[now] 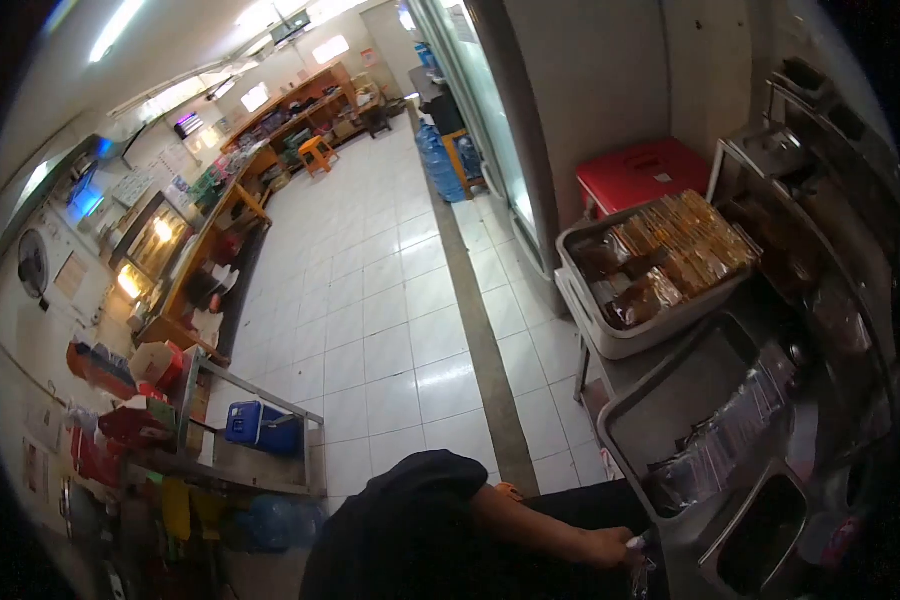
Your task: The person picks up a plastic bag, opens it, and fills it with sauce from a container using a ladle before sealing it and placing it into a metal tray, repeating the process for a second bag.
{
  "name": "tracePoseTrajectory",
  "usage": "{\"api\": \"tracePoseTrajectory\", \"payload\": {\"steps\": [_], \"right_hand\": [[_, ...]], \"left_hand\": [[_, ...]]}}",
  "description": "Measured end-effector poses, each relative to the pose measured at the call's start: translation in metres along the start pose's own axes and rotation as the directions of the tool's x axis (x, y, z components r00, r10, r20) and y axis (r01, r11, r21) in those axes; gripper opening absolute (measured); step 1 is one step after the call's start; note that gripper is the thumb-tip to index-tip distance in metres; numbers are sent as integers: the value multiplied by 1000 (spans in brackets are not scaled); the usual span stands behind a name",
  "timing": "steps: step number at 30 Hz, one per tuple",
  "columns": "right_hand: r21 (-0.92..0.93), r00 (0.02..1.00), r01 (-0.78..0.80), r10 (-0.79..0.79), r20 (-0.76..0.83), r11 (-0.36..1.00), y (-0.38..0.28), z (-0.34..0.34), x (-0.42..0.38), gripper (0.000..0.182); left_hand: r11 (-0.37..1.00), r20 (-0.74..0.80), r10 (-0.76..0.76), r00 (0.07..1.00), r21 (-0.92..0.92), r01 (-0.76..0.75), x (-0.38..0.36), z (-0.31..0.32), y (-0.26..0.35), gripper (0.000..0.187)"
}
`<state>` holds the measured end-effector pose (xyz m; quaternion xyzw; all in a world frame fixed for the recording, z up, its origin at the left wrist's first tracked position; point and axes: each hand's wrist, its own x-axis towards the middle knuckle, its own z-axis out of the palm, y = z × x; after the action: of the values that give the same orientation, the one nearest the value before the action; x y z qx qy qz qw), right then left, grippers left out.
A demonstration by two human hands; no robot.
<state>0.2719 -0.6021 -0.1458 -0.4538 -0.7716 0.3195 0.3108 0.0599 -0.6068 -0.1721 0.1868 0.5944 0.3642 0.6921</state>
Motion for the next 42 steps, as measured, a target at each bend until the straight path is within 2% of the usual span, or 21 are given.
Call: {"api": "tracePoseTrajectory", "payload": {"steps": [1,2,3,4,5,6,7,8,10,12,14,16,17,20,23,27,30,31,34,38,42], "right_hand": [[92,999,19,-24,47,996,-5,16,5,17],[143,998,10,-18,55,990,-10,25,10,17],[137,999,-43,44,-4,990,-13,21,6,18],[106,996,-79,83,-39,991,-15,1,-4,22],[76,990,-116,122,-73,990,-15,-20,-12,26],[-5,995,4,-4,-100,1000,-6,-32,-14,23],[-30,978,26,-32,-205,999,-9,-48,-12,23],[-31,960,73,-79,-270,997,-11,-58,-6,24],[-263,888,89,-196,-416,961,-1,-83,-8,18],[-42,766,-9,-20,-643,999,22,-101,-10,19],[224,692,-76,214,-690,972,7,-109,16,35],[434,689,-94,373,-621,896,-11,-108,44,44],[530,687,-99,444,-575,842,-18,-108,58,48],[654,770,-193,526,-361,731,-26,-109,100,49],[663,813,-298,546,-202,687,-34,-109,133,35],[617,850,-269,484,-209,739,-60,-97,150,18],[383,934,-78,202,-294,920,-61,-81,154,15],[408,930,-201,304,-204,891,-79,-85,153,10],[204,936,6,66,-346,979,-84,-81,142,7],[-11,898,174,-163,-410,985,-88,-84,133,9],[13,907,136,-119,-403,991,-82,-70,139,9]], "left_hand": [[998,60,-61,996,34,59,-10,1,5,28],[951,62,307,950,18,-308,-3,4,-21,28],[996,35,-66,997,63,63,-22,3,1,27],[680,124,99,987,716,-158,-11,0,-11,26],[852,90,10,996,521,-56,-22,-10,-3,24],[963,56,-80,995,264,62,-32,-17,6,23],[986,21,-168,986,7,168,-44,-20,14,22],[998,27,-45,999,-48,46,-46,-22,21,25],[993,99,-48,994,108,38,-48,-29,35,23],[982,157,-56,986,188,26,-54,-33,26,23],[999,365,24,931,14,-31,-54,-34,27,15],[990,497,143,856,-59,-131,-56,-26,29,14],[997,528,59,847,-73,-24,-59,-24,34,15],[977,642,204,739,-185,-108,-69,-20,42,15],[958,591,268,761,-248,-145,-88,-22,59,25],[876,580,436,688,-448,-177,-93,-42,64,31],[786,500,543,675,-585,-198,-87,-50,59,49],[754,473,553,685,-635,-170,-84,-56,55,55],[688,429,617,660,-702,-186,-73,-78,41,79],[505,382,766,516,-855,-117,-63,-90,32,84],[405,321,797,511,-913,-58,-75,-77,57,83]]}}
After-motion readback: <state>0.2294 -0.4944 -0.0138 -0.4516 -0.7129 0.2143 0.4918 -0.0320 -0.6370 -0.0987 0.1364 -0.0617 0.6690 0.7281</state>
